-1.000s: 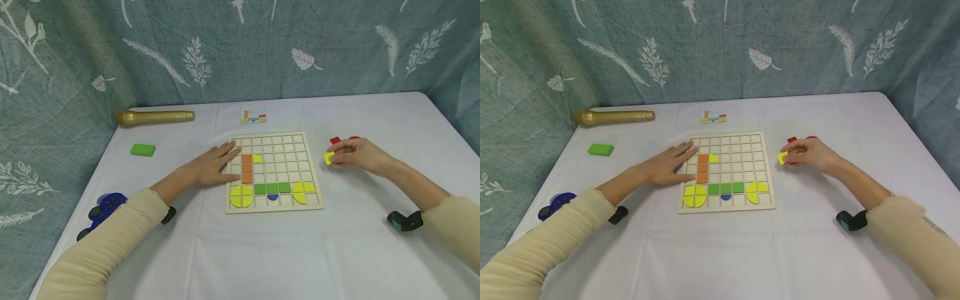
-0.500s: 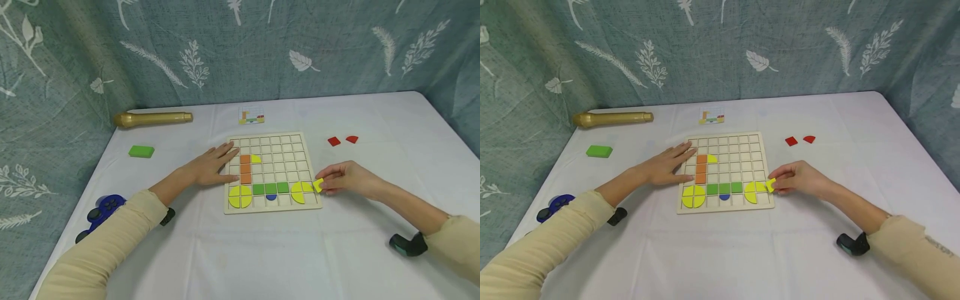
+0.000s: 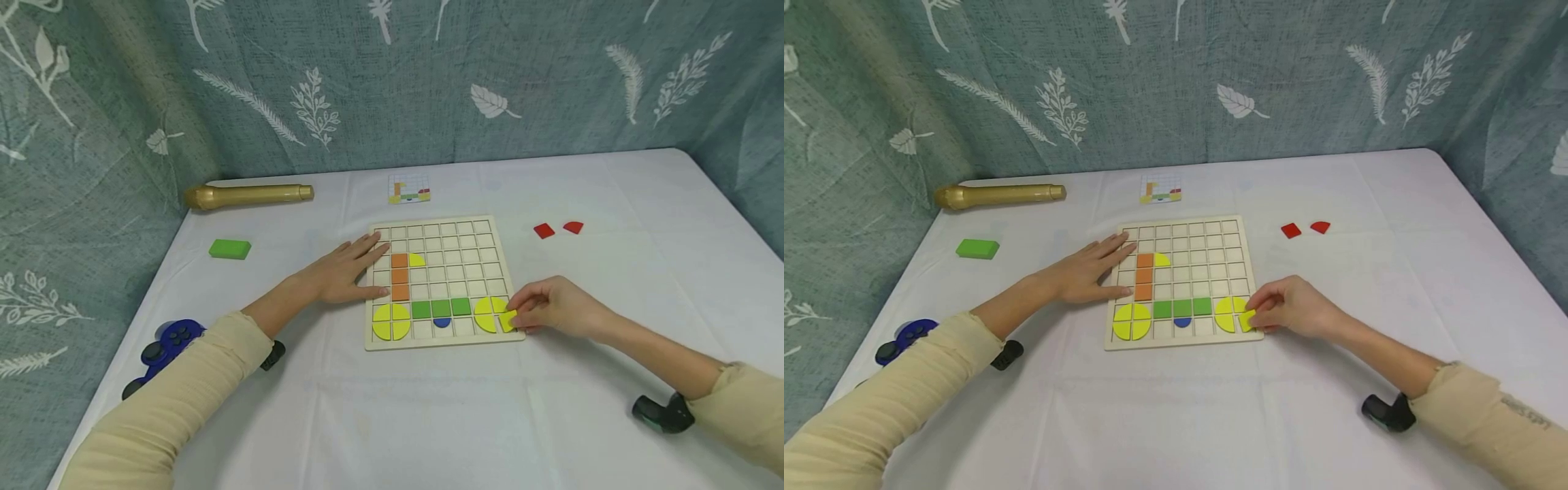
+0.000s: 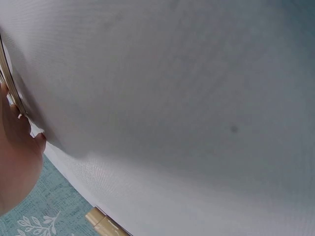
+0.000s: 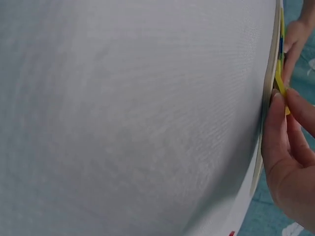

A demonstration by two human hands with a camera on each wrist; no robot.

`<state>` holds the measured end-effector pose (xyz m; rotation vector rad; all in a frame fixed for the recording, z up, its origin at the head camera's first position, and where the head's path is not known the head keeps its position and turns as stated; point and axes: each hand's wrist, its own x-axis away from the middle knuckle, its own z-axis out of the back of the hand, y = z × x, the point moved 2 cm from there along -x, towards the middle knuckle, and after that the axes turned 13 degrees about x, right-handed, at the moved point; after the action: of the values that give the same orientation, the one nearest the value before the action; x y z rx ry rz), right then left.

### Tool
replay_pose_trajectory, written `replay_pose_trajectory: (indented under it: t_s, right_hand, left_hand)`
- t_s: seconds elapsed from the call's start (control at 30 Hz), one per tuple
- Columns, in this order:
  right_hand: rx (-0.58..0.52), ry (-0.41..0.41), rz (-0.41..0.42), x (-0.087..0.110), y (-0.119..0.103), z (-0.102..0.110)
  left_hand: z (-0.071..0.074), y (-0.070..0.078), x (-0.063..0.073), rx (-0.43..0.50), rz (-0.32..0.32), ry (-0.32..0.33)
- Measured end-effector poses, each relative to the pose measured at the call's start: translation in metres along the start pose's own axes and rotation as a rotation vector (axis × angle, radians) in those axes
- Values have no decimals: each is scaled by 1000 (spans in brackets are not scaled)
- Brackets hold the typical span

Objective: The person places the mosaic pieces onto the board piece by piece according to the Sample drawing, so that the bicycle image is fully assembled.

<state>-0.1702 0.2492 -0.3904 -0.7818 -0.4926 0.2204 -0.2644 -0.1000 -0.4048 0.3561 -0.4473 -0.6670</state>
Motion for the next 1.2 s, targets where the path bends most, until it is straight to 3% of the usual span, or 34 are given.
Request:
replay_pose_trajectory:
  t_s: [0.2, 0.67, 0.93, 1.1, 1.2]
  right_hand:
    - [75, 11, 29, -1, -1, -1]
    - [-29, -83, 37, 0, -2, -1]
    - [-71, -121, -11, -2, 3, 3]
    - [-93, -213, -13, -4, 10, 12]
    - [-123, -202, -21, -6, 21, 28]
  left_hand:
    - [0, 0, 0, 1, -1, 4]
    - [-2, 0, 0, -3, 3, 9]
    - [-5, -2, 1, -9, -5, 15]
    - [-5, -2, 1, -6, -4, 15]
    - [-6, -1, 1, -4, -1, 14]
